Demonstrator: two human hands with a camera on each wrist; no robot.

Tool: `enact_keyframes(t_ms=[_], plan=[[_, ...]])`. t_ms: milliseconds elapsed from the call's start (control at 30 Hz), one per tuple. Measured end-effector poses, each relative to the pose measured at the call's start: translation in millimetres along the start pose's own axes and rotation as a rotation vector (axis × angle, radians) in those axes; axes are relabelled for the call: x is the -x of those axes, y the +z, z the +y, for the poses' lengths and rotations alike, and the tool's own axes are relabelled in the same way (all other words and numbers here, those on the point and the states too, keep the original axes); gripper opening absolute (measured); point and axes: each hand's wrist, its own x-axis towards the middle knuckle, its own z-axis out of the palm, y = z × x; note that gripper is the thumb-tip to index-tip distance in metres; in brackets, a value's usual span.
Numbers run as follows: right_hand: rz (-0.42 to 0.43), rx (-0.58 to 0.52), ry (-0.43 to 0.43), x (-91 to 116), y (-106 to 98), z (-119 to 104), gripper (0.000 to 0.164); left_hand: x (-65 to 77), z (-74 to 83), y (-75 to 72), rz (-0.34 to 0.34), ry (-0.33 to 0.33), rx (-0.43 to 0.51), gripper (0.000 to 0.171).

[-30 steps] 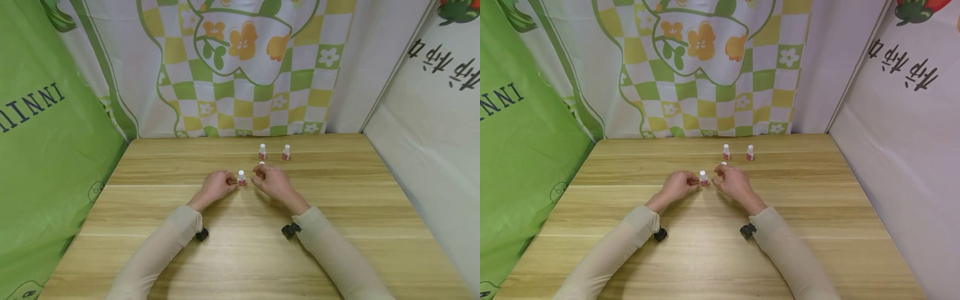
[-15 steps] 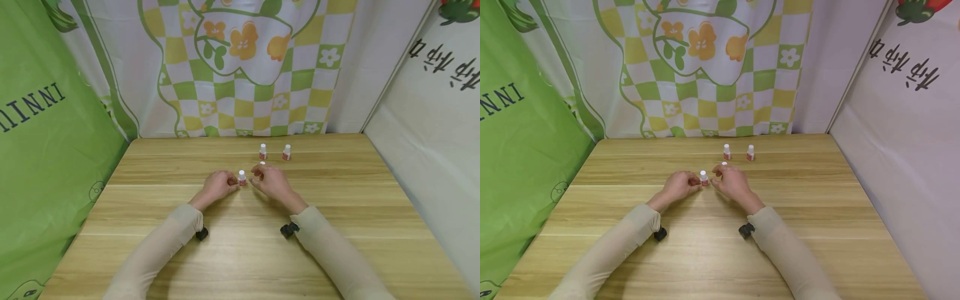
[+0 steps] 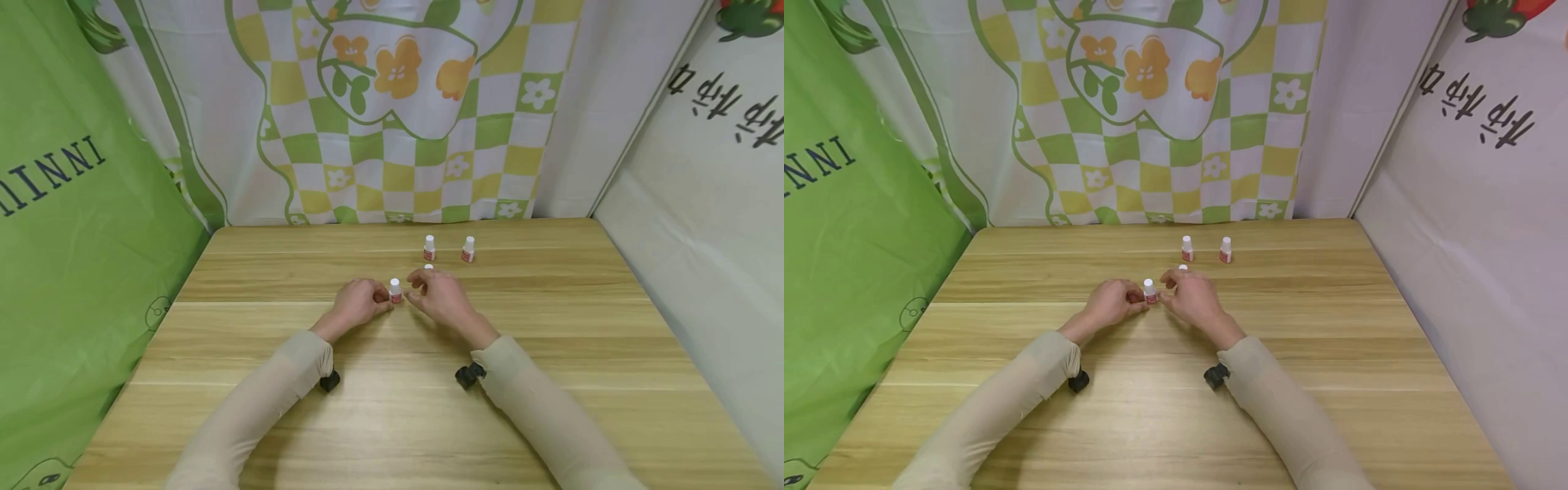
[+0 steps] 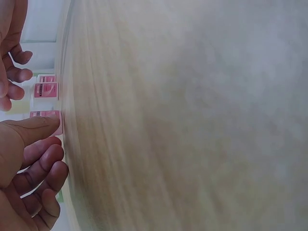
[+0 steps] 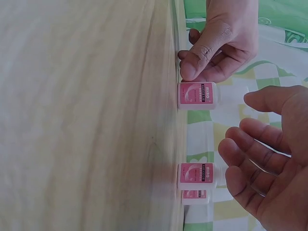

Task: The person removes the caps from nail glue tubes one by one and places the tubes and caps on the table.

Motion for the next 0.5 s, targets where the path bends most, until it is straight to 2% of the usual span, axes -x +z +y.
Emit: enact_keyframes(t_ms=[500], plan=[[-0.014, -0.021, -0.006, -2.1, 2.6, -3.0, 0.026, -3.0, -1.6, 4.4, 0.008, 0.018, -0.004, 0.017]])
